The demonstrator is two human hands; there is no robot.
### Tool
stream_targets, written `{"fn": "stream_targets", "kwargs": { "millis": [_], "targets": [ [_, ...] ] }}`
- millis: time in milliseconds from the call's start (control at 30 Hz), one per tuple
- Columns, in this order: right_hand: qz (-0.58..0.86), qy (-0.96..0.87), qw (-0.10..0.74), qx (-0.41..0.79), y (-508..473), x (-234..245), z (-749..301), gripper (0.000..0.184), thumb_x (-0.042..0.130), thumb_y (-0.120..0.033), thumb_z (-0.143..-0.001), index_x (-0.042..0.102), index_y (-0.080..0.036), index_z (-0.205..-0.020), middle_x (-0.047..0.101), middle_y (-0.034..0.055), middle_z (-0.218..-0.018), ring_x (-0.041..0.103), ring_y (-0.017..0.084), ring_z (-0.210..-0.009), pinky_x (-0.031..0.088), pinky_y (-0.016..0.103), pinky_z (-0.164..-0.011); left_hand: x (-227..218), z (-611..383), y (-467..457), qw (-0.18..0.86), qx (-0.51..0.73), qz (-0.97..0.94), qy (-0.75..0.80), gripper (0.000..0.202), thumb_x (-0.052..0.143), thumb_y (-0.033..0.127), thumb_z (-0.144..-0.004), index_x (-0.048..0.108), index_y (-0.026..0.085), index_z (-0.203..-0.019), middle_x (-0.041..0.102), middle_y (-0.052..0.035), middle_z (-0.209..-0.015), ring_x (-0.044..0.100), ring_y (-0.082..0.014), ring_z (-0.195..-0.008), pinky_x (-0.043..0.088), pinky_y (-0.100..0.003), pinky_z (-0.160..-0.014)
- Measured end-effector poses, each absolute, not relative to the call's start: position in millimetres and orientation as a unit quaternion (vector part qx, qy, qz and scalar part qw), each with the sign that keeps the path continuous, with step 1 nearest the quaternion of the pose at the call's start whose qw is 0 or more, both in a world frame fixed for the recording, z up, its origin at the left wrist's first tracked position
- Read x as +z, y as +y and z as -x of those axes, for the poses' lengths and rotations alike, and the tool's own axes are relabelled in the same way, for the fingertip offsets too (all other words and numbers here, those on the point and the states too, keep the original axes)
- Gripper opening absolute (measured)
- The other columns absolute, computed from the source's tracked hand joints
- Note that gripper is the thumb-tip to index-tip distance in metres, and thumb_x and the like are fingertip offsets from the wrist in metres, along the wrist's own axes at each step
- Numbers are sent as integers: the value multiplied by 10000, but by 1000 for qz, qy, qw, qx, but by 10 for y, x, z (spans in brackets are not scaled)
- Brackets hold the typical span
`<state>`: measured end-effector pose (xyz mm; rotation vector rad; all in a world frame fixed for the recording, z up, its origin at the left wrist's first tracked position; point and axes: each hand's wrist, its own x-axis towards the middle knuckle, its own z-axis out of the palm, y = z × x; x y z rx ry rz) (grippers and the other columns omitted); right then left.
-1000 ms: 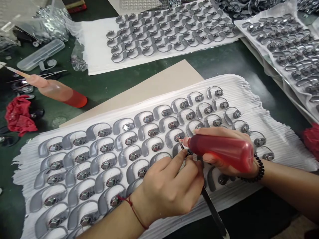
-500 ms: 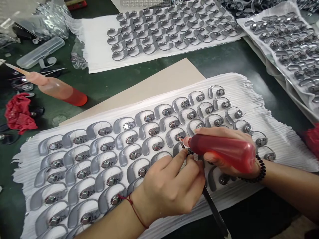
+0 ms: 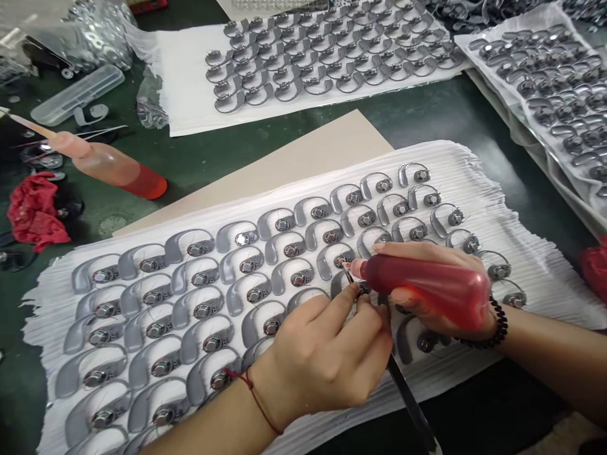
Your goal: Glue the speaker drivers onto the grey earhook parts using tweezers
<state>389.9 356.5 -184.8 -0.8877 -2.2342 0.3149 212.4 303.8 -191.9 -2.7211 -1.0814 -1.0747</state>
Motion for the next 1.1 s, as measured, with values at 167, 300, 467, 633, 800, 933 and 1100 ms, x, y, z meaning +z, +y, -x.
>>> {"fn": "stream_targets", "kwargs": {
  "millis": [167, 300, 467, 633, 800, 933, 1100],
  "targets": [
    [344, -861, 355, 119, 3558, -1847, -3888, 313, 479, -443, -912, 566, -149, -973, 679, 49, -819, 644, 138, -674, 531, 216, -617, -1922, -2127, 3032, 8, -345, 873, -345, 46, 638, 125, -718, 646, 108, -759, 649, -45, -765, 654, -205, -786, 473, -258, -528],
    [359, -860, 348, 106, 3553, -1836, -3874, 339, 466, -495, -902, 582, -179, -940, 683, 44, -788, 643, 145, -636, 525, 227, -571, -1917, -2126, 3036, 2, -341, 875, -344, 51, 633, 127, -722, 650, 109, -768, 643, -37, -742, 655, -207, -780, 470, -262, -521],
    [361, -860, 350, 92, 3559, -1814, -3871, 371, 478, -501, -896, 591, -147, -905, 686, 59, -781, 636, 123, -629, 509, 199, -580, -1915, -2120, 3049, 7, -353, 870, -343, 49, 623, 129, -733, 653, 110, -767, 652, -37, -733, 662, -217, -772, 473, -271, -507],
    [363, -858, 348, 104, 3573, -1802, -3876, 375, 541, -487, -866, 585, -118, -909, 686, 77, -777, 644, 134, -651, 509, 208, -598, -1913, -2118, 3049, 7, -347, 873, -343, 72, 627, 134, -737, 656, 105, -796, 659, -42, -752, 664, -214, -786, 478, -265, -509],
    [376, -854, 333, 138, 3559, -1781, -3893, 310, 563, -477, -852, 570, -188, -962, 689, 44, -807, 651, 160, -648, 534, 247, -599, -1904, -2120, 3062, -1, -352, 872, -340, 58, 624, 129, -737, 656, 103, -778, 667, -39, -732, 670, -221, -770, 478, -264, -493],
    [383, -844, 311, 212, 3570, -1772, -3974, 361, 552, -510, -842, 549, -199, -1025, 688, 63, -845, 665, 206, -713, 553, 293, -631, -1882, -2120, 3084, 3, -352, 872, -339, 78, 592, 115, -766, 668, 106, -781, 681, -33, -726, 677, -221, -750, 489, -264, -492],
    [368, -842, 329, 217, 3599, -1786, -4014, 323, 548, -502, -837, 559, -224, -1001, 688, 46, -818, 661, 188, -681, 550, 278, -606, -1862, -2111, 3104, 2, -350, 873, -340, 83, 596, 101, -770, 678, 103, -768, 696, -36, -726, 680, -216, -719, 501, -262, -492]
  ]
}}
